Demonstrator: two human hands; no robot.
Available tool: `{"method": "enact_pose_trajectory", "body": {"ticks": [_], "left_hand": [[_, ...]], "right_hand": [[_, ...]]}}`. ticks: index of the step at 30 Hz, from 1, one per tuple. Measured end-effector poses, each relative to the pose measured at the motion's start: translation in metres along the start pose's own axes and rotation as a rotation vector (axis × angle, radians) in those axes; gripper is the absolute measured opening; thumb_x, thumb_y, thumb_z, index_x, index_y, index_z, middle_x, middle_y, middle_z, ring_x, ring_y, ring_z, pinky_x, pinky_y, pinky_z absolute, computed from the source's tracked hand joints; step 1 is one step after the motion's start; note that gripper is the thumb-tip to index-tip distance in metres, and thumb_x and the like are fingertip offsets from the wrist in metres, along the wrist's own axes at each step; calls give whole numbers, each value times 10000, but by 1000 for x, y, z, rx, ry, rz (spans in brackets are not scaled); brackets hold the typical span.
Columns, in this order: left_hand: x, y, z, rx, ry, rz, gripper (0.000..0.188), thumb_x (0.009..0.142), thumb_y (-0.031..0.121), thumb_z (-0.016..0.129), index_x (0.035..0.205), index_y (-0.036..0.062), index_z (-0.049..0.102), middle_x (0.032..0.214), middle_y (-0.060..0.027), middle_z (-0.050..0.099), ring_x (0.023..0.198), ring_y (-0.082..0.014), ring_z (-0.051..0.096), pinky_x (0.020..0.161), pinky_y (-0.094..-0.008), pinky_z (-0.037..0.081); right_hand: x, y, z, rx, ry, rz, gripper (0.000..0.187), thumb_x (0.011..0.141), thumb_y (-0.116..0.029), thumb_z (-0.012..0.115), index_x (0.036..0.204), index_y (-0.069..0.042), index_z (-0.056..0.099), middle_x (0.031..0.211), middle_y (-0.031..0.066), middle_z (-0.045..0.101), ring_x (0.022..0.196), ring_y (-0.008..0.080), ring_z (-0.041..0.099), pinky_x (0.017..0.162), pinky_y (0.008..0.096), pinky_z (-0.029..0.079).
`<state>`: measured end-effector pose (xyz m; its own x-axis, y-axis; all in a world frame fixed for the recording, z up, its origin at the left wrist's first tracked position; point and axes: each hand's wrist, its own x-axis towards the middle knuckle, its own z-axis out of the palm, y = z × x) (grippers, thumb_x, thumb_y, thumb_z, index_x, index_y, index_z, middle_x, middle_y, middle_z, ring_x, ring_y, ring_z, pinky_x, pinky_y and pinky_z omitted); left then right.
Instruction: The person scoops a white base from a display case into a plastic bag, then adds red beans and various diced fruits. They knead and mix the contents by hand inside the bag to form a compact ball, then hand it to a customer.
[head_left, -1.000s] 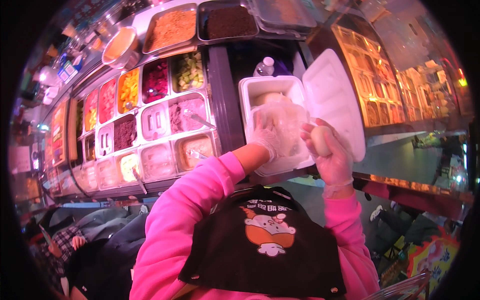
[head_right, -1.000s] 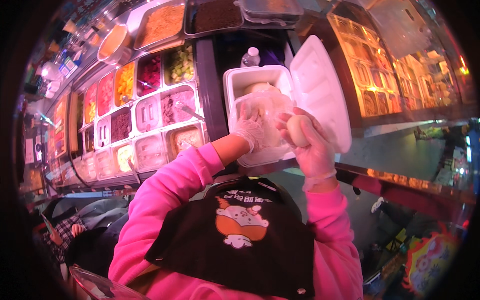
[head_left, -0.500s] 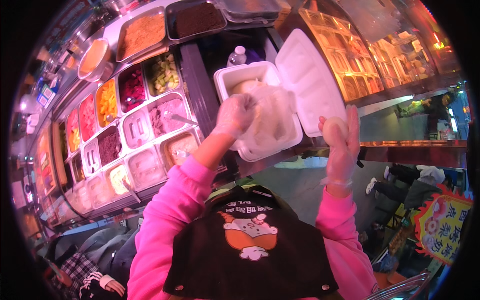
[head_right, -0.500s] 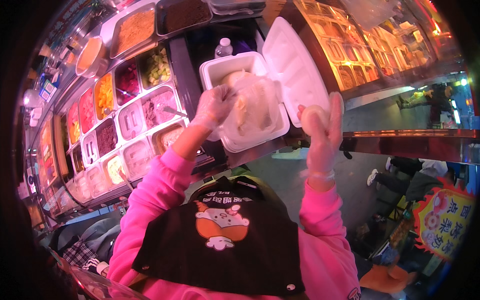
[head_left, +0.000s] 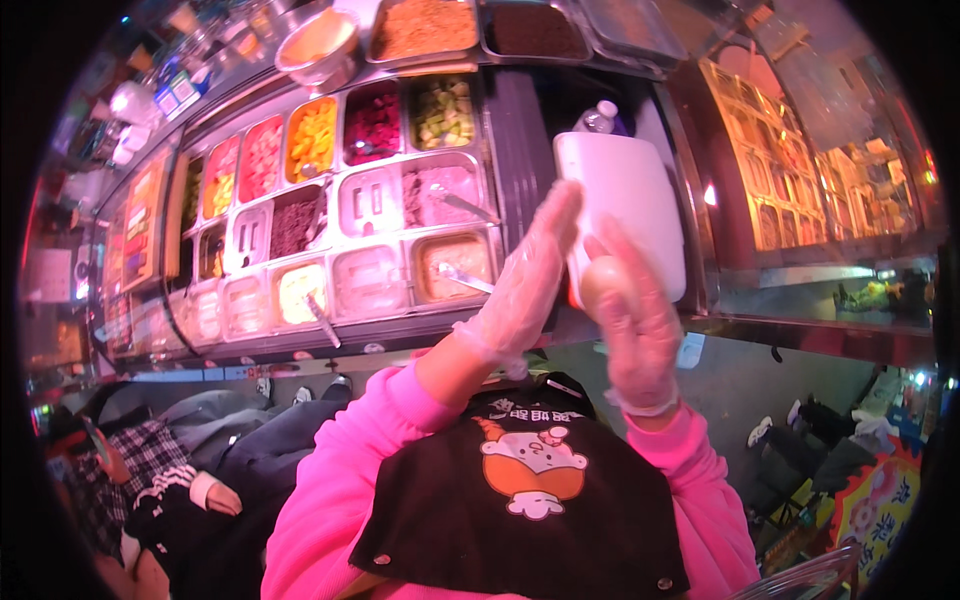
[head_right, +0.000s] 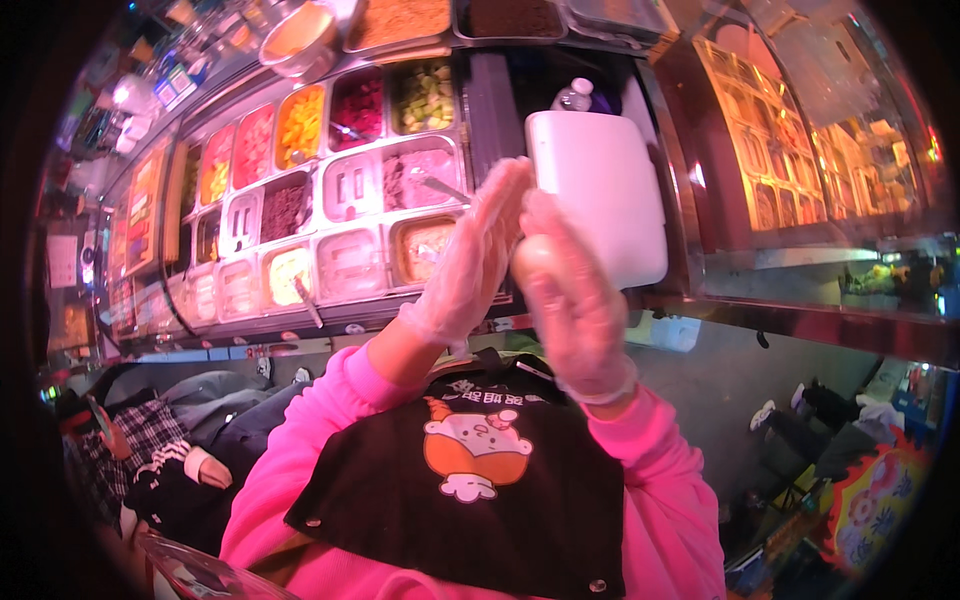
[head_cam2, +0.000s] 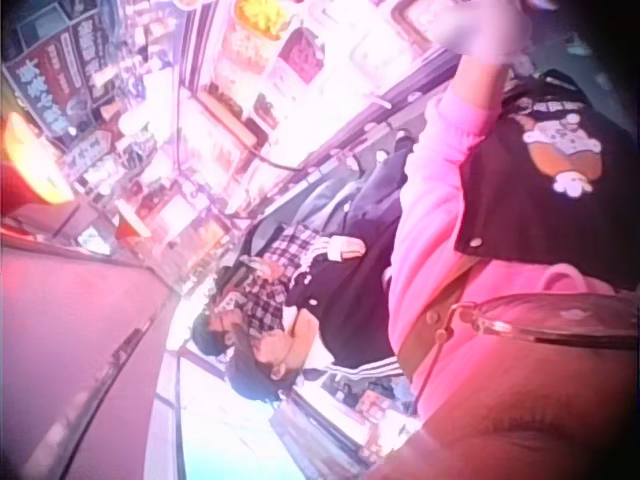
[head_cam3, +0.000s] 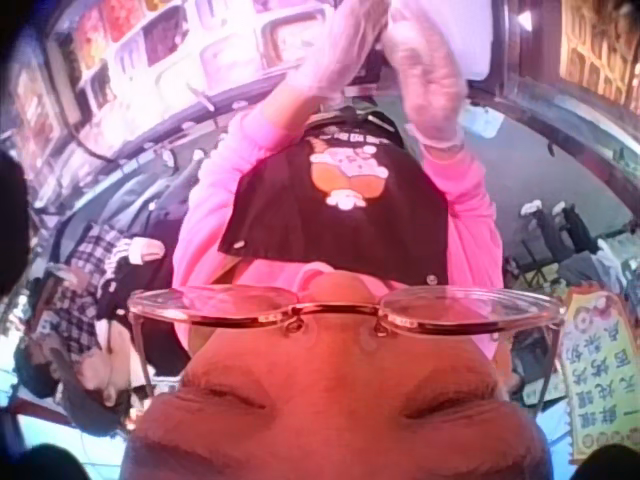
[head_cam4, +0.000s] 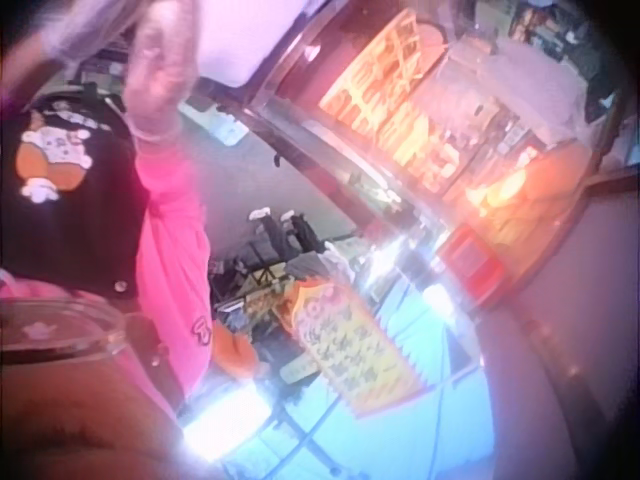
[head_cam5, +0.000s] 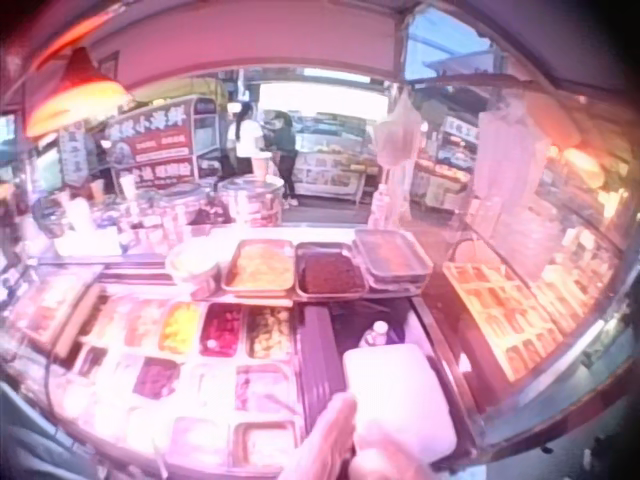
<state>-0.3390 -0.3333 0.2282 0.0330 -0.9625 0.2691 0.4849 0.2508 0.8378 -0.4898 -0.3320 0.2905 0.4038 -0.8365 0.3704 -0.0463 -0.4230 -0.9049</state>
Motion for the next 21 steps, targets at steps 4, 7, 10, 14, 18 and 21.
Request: {"method": "enact_pose_trajectory", "body": {"ticks": [4, 7, 10, 14, 18, 21], "left_hand": [[-34, 46, -14, -329, 57, -35, 708, 1020, 408, 665, 1523, -35, 436, 1439, -108, 560, 1323, -199, 529, 1134, -344, 408], [-55, 66, -33, -366, 327, -21, 525, 1020, 302, 683, 1408, -29, 558, 1296, -64, 639, 1168, -146, 600, 1032, -311, 478], [-65, 71, -64, -367, 590, 64, 376, 1031, 231, 669, 1298, -29, 621, 1190, -89, 692, 1055, -176, 666, 931, -300, 537], [-94, 71, -115, -622, 808, 98, 474, 1068, 371, 586, 1332, -22, 562, 1151, -174, 709, 1028, -290, 703, 874, -398, 592], [-124, 62, -159, -907, 138, 30, 721, 1074, 617, 356, 1360, -26, 514, 1201, -236, 667, 989, -377, 691, 768, -482, 607], [-135, 43, -164, -1127, 811, -59, 729, 1067, 617, 377, 1367, -33, 515, 1204, -225, 662, 989, -387, 685, 742, -502, 610]], "right_hand": [[22, 4, 70, -382, -8, -337, 525, 934, 4, 632, 1450, -40, 544, 1589, 248, 456, 1552, 384, 327, 1277, 501, 135], [41, 15, 119, -364, 65, -434, 445, 974, -51, 617, 1411, -24, 538, 1514, 286, 506, 1417, 437, 489, 1183, 485, 342], [50, 26, 157, -284, 15, -418, 313, 1049, -92, 580, 1347, 4, 592, 1227, 239, 706, 1051, 365, 739, 926, 393, 568], [52, 38, 197, -216, -18, -427, 280, 1044, -122, 625, 1276, 29, 667, 1001, 181, 763, 731, 225, 744, 665, 323, 589], [27, 42, 214, 747, -250, 663, 354, 1073, -242, 594, 1303, 23, 641, 1002, 154, 761, 469, 151, 588, 412, 276, 444], [19, 55, 229, 735, -246, 807, 400, 1104, -345, 531, 1233, 13, 652, 801, 129, 737, 345, 113, 443, 314, 271, 325]]}}
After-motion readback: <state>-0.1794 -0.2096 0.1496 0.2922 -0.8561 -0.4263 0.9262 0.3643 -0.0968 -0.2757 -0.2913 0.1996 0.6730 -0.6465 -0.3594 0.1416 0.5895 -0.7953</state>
